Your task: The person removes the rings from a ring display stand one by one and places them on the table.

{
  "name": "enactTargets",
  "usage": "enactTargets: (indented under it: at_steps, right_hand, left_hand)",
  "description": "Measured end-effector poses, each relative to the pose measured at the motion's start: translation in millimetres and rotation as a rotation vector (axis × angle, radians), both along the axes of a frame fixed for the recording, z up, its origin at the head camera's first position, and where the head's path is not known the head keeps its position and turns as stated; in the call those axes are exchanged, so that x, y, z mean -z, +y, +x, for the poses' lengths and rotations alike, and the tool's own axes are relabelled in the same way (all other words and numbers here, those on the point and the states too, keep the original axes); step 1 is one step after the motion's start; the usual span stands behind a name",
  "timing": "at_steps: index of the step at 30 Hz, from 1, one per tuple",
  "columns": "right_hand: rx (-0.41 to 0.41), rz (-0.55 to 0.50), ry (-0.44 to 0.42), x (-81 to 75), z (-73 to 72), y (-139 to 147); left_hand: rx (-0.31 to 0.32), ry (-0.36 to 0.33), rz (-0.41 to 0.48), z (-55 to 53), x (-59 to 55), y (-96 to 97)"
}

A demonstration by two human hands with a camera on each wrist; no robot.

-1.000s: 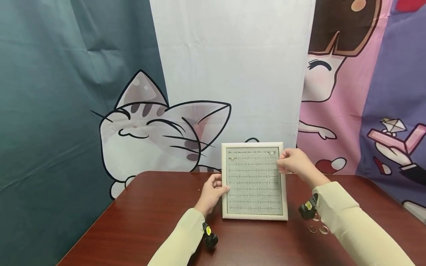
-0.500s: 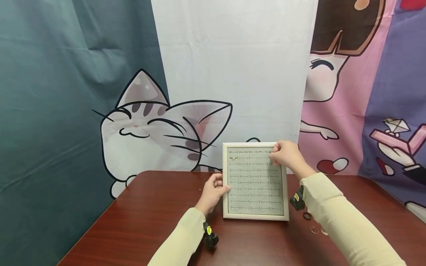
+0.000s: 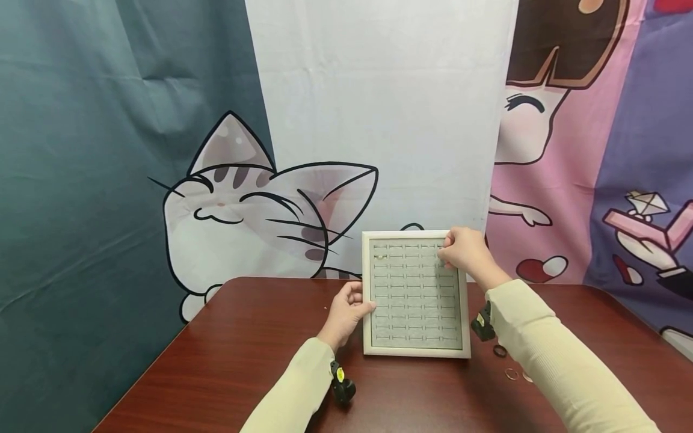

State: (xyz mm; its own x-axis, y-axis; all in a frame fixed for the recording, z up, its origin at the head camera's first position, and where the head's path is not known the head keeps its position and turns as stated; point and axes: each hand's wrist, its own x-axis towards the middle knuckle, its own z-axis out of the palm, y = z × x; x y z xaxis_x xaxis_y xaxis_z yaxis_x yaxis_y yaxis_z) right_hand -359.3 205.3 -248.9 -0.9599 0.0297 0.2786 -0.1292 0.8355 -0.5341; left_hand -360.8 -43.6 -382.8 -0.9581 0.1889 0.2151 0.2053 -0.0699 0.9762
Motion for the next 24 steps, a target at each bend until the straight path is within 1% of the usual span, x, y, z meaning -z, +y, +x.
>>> enactTargets:
  at_steps: [4, 9, 16, 20, 24]
  right_hand:
    - [0.004, -0.007, 0.011, 0.2, 0.0, -0.5]
    - [0.009, 0.001, 0.023, 0.5, -0.4, -1.1]
    - [0.006, 0.011, 0.035, 1.9, -0.9, -0.2]
    - [0.005, 0.020, 0.043, 3.2, -1.5, 0.7]
    - [-0.001, 0.014, 0.053, 3.3, -0.6, 2.1]
  left_hand:
    - [-0.008, 0.009, -0.006, -2.9, 4.7, 0.7]
    - [-0.019, 0.013, -0.006, -3.5, 5.7, 1.7]
    - [-0.017, 0.015, -0.018, -3.5, 6.4, 0.7]
    - [-0.013, 0.024, -0.008, -5.0, 8.0, 1.0]
    - [-0.018, 0.018, -0.003, -5.8, 7.6, 1.5]
